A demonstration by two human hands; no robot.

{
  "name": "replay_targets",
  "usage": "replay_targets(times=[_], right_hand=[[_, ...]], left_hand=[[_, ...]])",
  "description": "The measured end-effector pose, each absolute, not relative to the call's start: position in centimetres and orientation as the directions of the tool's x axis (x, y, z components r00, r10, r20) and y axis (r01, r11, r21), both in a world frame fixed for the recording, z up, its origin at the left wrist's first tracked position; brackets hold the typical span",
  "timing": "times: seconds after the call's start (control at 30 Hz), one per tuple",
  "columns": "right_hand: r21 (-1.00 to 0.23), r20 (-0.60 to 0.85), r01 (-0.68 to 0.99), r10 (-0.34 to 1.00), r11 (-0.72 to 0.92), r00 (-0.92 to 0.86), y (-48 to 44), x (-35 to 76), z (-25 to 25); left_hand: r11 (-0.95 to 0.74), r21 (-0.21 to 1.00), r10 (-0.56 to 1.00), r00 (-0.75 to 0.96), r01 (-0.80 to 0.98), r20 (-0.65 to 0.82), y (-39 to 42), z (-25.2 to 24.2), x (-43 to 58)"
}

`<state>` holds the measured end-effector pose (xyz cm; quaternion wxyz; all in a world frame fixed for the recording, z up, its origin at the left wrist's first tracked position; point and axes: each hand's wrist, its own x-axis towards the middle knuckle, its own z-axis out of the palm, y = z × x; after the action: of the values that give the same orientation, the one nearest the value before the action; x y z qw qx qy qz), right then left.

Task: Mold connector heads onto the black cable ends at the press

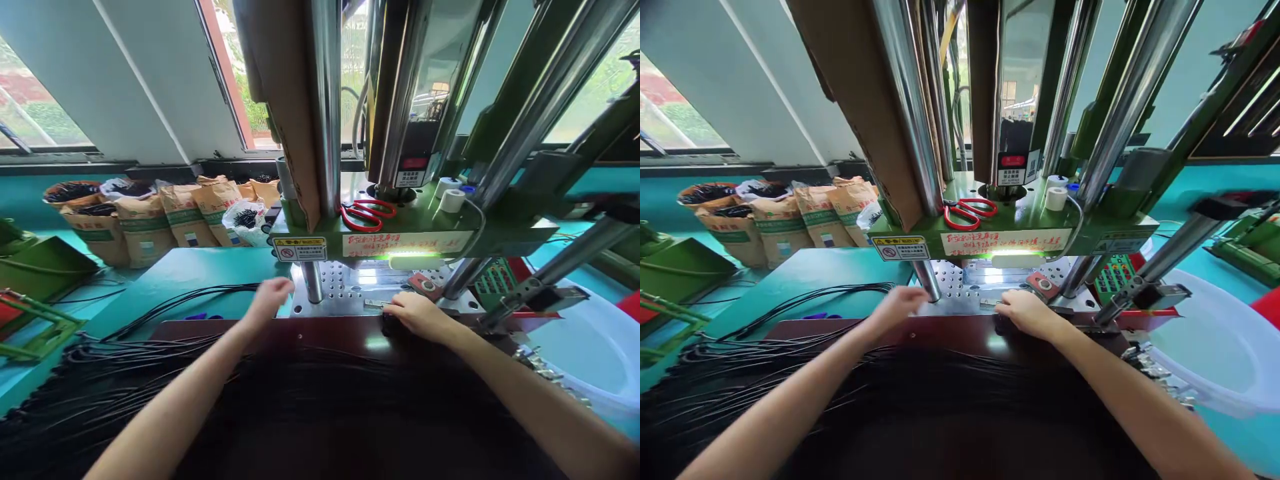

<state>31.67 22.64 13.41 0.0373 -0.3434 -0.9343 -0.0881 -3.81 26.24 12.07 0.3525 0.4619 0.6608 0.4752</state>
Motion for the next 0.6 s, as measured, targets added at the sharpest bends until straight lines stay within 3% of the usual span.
replay_targets(times=[0.07,0.13,0.33,0.6], right_hand=[[0.19,0.064,0.586,0.586,0.787,-0.808,23.5,30.7,13.4],[0.194,0.038,0.548,0.552,0.814,-0.833,24.2,30.3,13.2],[0.158,0.023,0.484,0.487,0.861,-0.873,24.7,30.4,13.0],[0.058,0.178,0.453,0.437,0.89,-0.882,24.5,30.5,11.2]], left_hand=[[-0.138,0.848,0.978,0.203,0.511,0.036,24.7,11.9,1.8],[-0.328,0.743,0.914,0.396,0.584,0.092,24.0,11.5,6.7],[-0.408,0.723,0.857,0.507,0.558,0.092,25.5,10.0,12.6],[-0.46,0.664,0.857,0.49,0.589,0.159,25.3,9.3,12.7]])
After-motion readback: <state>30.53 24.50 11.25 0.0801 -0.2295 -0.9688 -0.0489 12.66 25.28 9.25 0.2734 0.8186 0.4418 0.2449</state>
